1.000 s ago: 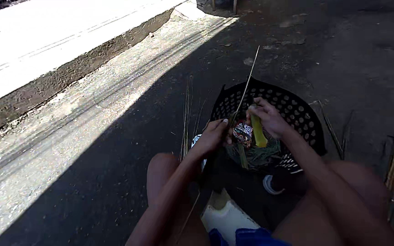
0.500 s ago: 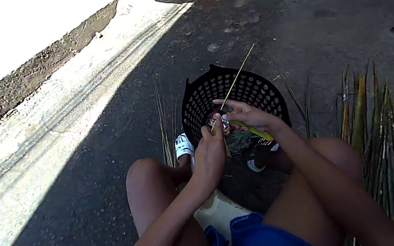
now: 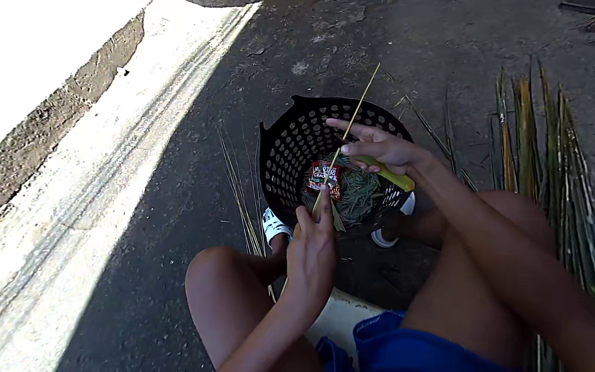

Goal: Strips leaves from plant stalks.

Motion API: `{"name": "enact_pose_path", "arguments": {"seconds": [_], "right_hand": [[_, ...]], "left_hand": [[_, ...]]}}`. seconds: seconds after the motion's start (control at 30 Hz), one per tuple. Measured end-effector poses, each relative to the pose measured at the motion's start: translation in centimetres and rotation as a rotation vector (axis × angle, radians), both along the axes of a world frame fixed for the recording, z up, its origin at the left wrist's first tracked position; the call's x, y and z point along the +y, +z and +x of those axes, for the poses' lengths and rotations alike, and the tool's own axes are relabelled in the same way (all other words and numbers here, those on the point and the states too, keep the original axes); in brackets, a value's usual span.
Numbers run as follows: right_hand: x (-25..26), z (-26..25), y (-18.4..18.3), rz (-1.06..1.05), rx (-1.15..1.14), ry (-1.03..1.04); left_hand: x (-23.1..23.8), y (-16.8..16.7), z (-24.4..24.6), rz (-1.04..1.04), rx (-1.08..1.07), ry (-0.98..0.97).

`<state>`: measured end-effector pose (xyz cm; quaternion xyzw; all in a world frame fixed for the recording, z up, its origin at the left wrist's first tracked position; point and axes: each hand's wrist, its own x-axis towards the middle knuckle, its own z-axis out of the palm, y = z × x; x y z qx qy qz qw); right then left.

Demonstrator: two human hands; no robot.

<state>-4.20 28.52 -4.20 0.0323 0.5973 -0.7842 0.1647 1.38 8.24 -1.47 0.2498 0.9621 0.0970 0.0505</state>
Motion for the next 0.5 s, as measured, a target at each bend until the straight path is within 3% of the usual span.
{"name": "enact_pose_path", "arguments": {"seconds": [0.1,0.3,0.5], "right_hand": [[-1.4,0.5,-0.3,-0.021,0.034,0.189],[-0.8,0.1,-0.4,-0.046,0.124,0.186],[-0.4,0.2,0.2,-0.026,0.121,0.184]], "left_hand": [[-0.1,0.3,0.2,0.034,0.060,-0.005],[-1.4,-0.6,1.2,0.056,0.214,-0.047],[-1.8,-0.1,1.4,0.141,0.146,-0.058]]}}
